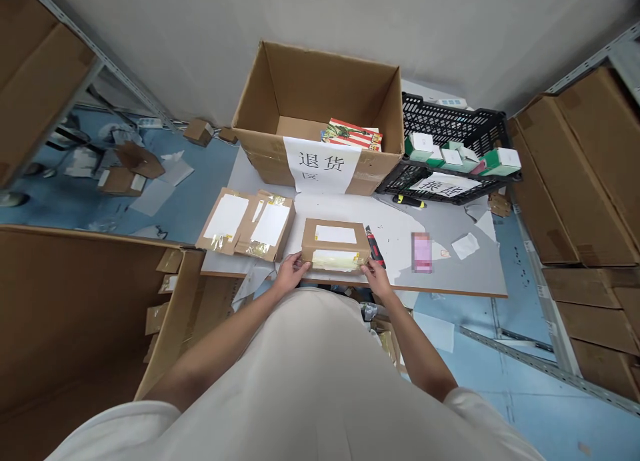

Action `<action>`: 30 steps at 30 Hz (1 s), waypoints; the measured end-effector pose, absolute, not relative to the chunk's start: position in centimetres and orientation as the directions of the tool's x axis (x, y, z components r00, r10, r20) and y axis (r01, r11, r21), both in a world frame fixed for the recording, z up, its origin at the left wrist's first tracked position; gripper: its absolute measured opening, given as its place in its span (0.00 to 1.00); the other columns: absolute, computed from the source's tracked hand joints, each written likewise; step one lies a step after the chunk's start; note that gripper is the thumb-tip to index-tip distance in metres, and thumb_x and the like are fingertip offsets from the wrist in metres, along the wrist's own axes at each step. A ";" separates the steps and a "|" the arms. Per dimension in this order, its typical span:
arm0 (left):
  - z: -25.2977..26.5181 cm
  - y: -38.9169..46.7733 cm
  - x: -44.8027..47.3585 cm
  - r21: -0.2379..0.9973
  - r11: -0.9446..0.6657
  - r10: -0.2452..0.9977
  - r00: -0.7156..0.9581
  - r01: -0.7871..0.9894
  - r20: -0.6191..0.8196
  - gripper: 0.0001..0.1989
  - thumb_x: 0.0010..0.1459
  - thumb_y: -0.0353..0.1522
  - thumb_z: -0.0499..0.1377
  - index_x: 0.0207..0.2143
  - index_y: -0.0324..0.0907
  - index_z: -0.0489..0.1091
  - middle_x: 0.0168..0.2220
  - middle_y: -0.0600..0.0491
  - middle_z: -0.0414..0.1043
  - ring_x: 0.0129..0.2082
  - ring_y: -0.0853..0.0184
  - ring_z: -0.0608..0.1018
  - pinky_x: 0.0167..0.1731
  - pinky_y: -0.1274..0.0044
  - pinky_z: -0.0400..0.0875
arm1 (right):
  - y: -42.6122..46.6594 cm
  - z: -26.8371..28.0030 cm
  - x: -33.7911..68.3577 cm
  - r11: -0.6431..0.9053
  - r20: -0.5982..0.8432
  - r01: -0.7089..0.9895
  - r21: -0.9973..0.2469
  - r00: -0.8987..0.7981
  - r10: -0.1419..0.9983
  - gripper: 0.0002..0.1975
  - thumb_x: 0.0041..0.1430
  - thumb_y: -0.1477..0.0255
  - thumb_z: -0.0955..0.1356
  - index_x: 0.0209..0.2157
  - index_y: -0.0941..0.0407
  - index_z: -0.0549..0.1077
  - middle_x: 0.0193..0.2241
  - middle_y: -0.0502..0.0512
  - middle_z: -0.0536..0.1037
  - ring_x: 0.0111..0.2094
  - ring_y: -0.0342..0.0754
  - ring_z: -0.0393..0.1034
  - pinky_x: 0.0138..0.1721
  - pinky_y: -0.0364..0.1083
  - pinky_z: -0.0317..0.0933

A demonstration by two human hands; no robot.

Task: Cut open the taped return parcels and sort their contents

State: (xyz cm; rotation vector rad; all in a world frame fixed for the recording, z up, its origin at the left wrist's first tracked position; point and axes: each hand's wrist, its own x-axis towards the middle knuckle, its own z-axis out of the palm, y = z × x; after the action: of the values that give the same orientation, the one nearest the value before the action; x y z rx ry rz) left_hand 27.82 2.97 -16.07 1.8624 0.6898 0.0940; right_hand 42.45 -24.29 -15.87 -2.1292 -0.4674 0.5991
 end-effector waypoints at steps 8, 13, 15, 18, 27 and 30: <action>-15.0 2.7 29.3 0.863 -0.317 0.551 0.817 0.393 -0.170 0.26 0.53 0.42 0.60 0.51 0.39 0.69 0.34 0.52 0.64 0.29 0.69 0.71 0.31 0.74 0.73 | -22.8 -14.1 43.4 -0.623 -0.198 0.143 -0.769 0.873 0.445 0.30 0.64 0.53 0.56 0.56 0.59 0.69 0.43 0.63 0.76 0.46 0.54 0.69 0.49 0.53 0.62; -14.4 2.6 29.7 0.827 -0.382 0.579 0.805 0.411 -0.132 0.23 0.56 0.42 0.57 0.50 0.40 0.71 0.31 0.54 0.63 0.28 0.68 0.71 0.35 0.72 0.73 | -22.5 -14.3 43.4 -0.613 -0.220 0.088 -0.785 0.886 0.409 0.33 0.62 0.50 0.55 0.52 0.61 0.72 0.47 0.65 0.75 0.49 0.55 0.69 0.53 0.53 0.60; -14.3 2.6 29.8 0.823 -0.398 0.575 0.809 0.406 -0.120 0.23 0.57 0.42 0.57 0.52 0.40 0.70 0.31 0.53 0.64 0.29 0.68 0.72 0.36 0.72 0.73 | -22.5 -14.5 43.5 -0.603 -0.236 0.068 -0.794 0.881 0.411 0.33 0.62 0.50 0.55 0.52 0.60 0.73 0.48 0.64 0.75 0.50 0.54 0.68 0.53 0.53 0.61; -14.6 2.4 30.0 0.828 -0.388 0.581 0.805 0.404 -0.121 0.25 0.58 0.42 0.57 0.54 0.39 0.67 0.37 0.48 0.66 0.34 0.66 0.73 0.34 0.73 0.74 | -22.6 -14.9 44.1 -0.609 -0.269 0.026 -0.792 0.882 0.387 0.32 0.64 0.52 0.52 0.54 0.59 0.71 0.51 0.63 0.74 0.50 0.53 0.68 0.52 0.52 0.61; -12.8 1.5 30.0 0.621 -0.762 0.394 0.894 0.186 0.215 0.28 0.59 0.38 0.57 0.60 0.39 0.59 0.57 0.37 0.60 0.58 0.51 0.64 0.55 0.57 0.63 | -23.2 -16.7 47.1 -0.961 -0.443 0.056 -0.270 0.879 0.176 0.34 0.57 0.63 0.67 0.63 0.54 0.55 0.57 0.63 0.62 0.58 0.58 0.57 0.54 0.51 0.58; -12.4 1.5 30.5 0.531 -0.846 0.102 0.961 -0.052 0.258 0.19 0.61 0.35 0.55 0.54 0.42 0.65 0.56 0.41 0.65 0.59 0.53 0.64 0.57 0.58 0.63 | -22.8 -16.9 47.8 -0.982 -0.516 0.066 -0.175 0.843 0.149 0.35 0.58 0.63 0.66 0.64 0.52 0.50 0.55 0.63 0.62 0.58 0.57 0.59 0.52 0.52 0.60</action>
State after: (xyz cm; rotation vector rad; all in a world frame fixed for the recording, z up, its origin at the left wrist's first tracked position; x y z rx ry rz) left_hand 30.53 1.45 -12.44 2.5525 0.0354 0.3740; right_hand 47.79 -22.80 -16.86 -2.8706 -0.1682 0.8224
